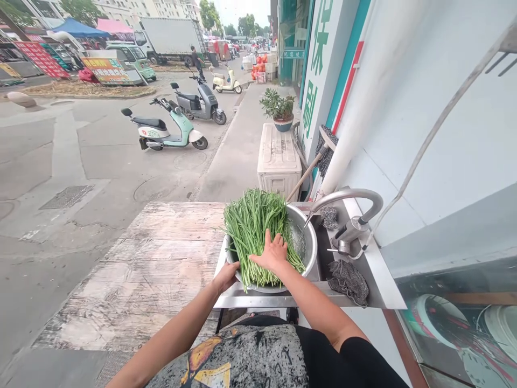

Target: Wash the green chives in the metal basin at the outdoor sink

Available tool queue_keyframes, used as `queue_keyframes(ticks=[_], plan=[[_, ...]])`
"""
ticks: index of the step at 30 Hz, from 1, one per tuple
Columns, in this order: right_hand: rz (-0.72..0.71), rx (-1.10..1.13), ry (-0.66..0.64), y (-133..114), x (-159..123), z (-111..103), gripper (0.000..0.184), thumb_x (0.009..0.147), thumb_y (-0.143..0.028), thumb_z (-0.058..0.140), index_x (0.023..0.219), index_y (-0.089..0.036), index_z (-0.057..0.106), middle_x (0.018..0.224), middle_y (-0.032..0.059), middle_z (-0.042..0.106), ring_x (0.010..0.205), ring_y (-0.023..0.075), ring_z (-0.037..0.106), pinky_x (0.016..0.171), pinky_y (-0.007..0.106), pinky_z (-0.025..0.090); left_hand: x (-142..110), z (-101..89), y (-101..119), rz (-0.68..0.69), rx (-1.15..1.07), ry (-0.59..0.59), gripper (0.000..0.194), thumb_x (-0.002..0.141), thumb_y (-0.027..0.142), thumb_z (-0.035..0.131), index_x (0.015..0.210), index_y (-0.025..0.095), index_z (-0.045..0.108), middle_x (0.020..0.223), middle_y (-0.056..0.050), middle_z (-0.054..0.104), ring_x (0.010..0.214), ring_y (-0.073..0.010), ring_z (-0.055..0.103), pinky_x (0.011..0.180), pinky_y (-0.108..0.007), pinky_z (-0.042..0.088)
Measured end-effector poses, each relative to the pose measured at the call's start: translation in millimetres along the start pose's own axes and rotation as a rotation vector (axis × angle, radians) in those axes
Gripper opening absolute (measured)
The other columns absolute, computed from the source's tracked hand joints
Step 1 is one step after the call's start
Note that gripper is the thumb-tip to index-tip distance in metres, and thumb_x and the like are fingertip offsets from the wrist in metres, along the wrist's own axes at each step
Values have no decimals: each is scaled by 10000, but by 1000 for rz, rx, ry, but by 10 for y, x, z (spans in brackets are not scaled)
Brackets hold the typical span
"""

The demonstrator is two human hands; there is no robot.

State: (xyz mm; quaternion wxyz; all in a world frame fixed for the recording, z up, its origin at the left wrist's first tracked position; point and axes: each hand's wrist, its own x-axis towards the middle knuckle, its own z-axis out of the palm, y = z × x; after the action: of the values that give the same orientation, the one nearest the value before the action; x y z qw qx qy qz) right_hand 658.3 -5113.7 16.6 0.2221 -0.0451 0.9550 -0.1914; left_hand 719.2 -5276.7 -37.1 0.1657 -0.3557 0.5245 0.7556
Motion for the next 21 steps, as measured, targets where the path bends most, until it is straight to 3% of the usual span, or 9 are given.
queue_keyframes(ticks=[3, 9, 15, 21], plan=[[-25, 26, -51, -170, -43, 41, 1267, 614, -688, 659, 1502, -201, -102, 1547, 229, 72, 1399, 429, 134, 1081, 542, 199, 15, 0, -4, -3, 1, 9, 331, 640, 58, 609, 965, 119, 585, 660, -52, 654, 549, -182, 635, 528, -313, 554], [-19, -93, -10, -432, -69, 301, 1400, 472, -634, 769, 1508, -186, -58, 1543, 269, -25, 1393, 483, -35, 1055, 637, -10, 44, 12, -7, -5, -8, 45, 263, 633, 45, 559, 884, 120, 577, 572, -8, 589, 428, -142, 553, 470, -302, 530], [13, -157, 9, -408, -31, 396, 1359, 495, -489, 796, 1502, -237, -82, 1548, 250, -25, 1399, 469, -6, 1046, 631, 13, 56, 12, -8, 8, -17, 39, 281, 589, 5, 516, 835, 137, 553, 499, 33, 517, 393, -114, 505, 453, -267, 518], [44, -175, 44, -411, 4, 440, 1356, 503, -538, 797, 1500, -262, -80, 1545, 244, -6, 1391, 477, 15, 1037, 622, 52, 84, -7, -25, -4, -6, 34, 334, 563, 9, 510, 867, 147, 522, 539, 21, 549, 403, -128, 530, 478, -309, 543]])
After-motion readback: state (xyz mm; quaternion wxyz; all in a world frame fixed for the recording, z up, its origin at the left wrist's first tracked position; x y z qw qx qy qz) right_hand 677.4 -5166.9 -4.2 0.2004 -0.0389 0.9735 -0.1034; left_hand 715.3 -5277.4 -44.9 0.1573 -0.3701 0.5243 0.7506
